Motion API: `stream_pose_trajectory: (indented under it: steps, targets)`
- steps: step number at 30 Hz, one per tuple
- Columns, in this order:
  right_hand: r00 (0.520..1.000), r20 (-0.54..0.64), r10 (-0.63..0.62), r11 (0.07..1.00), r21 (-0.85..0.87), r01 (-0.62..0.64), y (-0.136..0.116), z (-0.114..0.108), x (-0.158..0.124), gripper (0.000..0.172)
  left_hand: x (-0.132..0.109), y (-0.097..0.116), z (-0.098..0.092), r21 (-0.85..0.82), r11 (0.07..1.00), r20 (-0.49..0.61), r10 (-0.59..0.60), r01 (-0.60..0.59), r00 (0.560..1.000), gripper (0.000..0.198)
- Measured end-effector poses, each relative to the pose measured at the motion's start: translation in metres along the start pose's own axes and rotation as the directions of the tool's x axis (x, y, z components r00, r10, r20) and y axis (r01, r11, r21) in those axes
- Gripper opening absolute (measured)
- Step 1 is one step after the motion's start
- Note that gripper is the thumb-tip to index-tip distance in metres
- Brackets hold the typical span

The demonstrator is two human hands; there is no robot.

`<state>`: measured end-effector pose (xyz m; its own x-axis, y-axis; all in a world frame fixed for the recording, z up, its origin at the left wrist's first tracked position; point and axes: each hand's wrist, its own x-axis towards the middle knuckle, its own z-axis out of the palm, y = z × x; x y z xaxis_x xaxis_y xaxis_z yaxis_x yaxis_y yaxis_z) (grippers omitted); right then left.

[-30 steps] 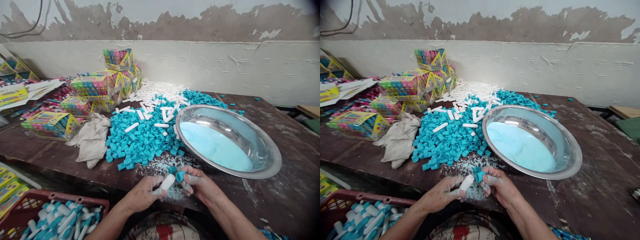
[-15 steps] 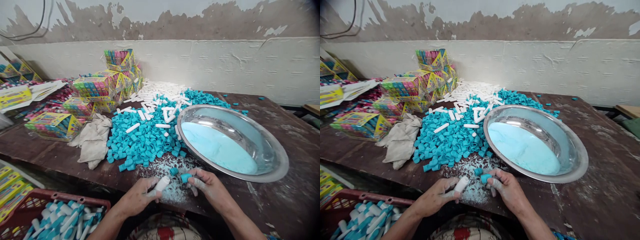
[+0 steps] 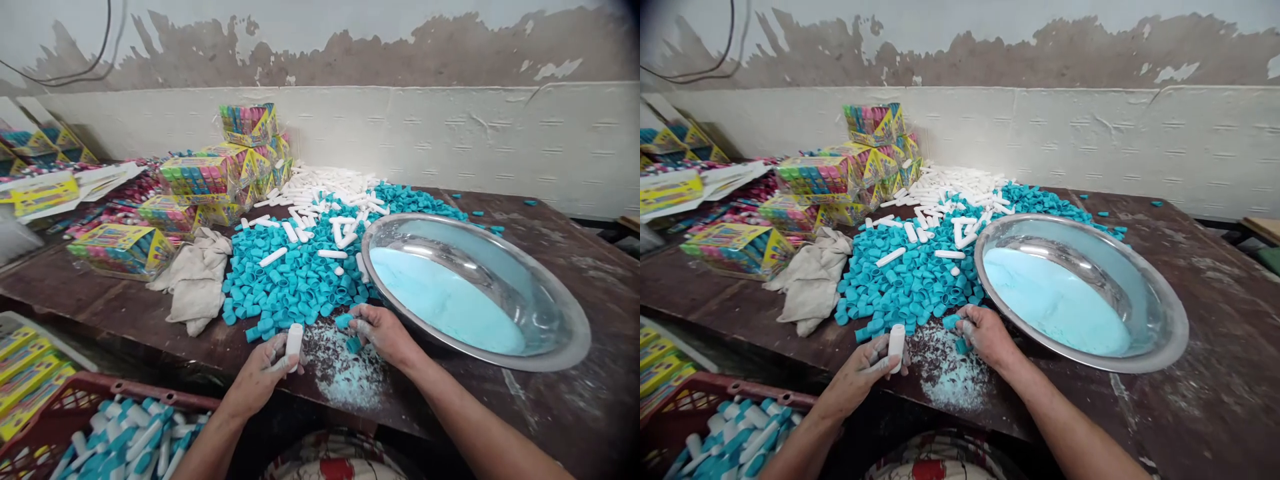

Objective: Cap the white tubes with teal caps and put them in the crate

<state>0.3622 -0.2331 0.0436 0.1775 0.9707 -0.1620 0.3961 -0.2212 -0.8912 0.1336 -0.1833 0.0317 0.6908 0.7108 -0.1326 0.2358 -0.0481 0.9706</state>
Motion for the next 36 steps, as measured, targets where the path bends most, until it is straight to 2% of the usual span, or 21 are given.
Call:
stream_pose_trajectory:
  steps: [5,8,12,16,20,22,24,28,31,36]
  targets:
    - [0.99,0.135,-0.048,0.984,-0.165,0.07,0.001,0.012,0.006,0.009,-0.005,-0.009,-0.011,-0.042,0.999,-0.046,-0.005,0.003,0.999,0.027]
    - [0.979,0.18,-0.092,0.953,-0.268,0.138,-0.005,0.021,0.016,0.009,-0.006,-0.016,-0.015,-0.047,0.999,-0.075,-0.007,0.004,0.997,0.029]
    - [0.973,0.209,-0.097,0.932,-0.323,0.163,-0.016,0.024,0.026,0.012,-0.006,-0.017,-0.017,-0.044,0.999,-0.113,-0.003,-0.002,0.994,0.03]
    - [0.954,0.206,-0.217,0.911,-0.309,0.274,-0.022,0.027,0.017,0.01,-0.004,-0.012,-0.011,-0.043,0.999,-0.064,0.012,-0.015,0.998,0.028]
    - [0.933,0.181,-0.311,0.834,-0.419,0.359,-0.021,0.034,0.002,0.012,-0.001,-0.01,-0.001,-0.086,0.996,0.018,0.022,-0.021,1.0,0.026]
    - [0.934,0.182,-0.307,0.796,-0.488,0.357,-0.021,0.033,-0.002,0.014,0.0,-0.01,0.001,-0.09,0.996,0.02,0.014,-0.013,1.0,0.026]
    - [0.948,0.195,-0.251,0.758,-0.57,0.318,-0.021,0.029,-0.002,0.015,-0.001,-0.01,-0.001,-0.065,0.998,-0.01,0.011,-0.012,1.0,0.027]
    - [0.975,0.181,-0.128,0.606,-0.764,0.222,-0.021,0.023,0.006,0.022,-0.005,-0.009,-0.01,-0.058,0.998,-0.061,-0.007,0.004,0.998,0.035]
    - [0.973,0.162,-0.167,0.545,-0.807,0.228,-0.025,0.031,0.018,0.025,-0.005,-0.009,-0.012,-0.071,0.997,-0.088,-0.024,0.018,0.996,0.043]
    - [0.958,0.162,-0.238,0.455,-0.852,0.258,-0.032,0.054,0.034,0.015,-0.006,-0.011,-0.01,-0.067,0.998,-0.108,-0.002,-0.005,0.994,0.043]
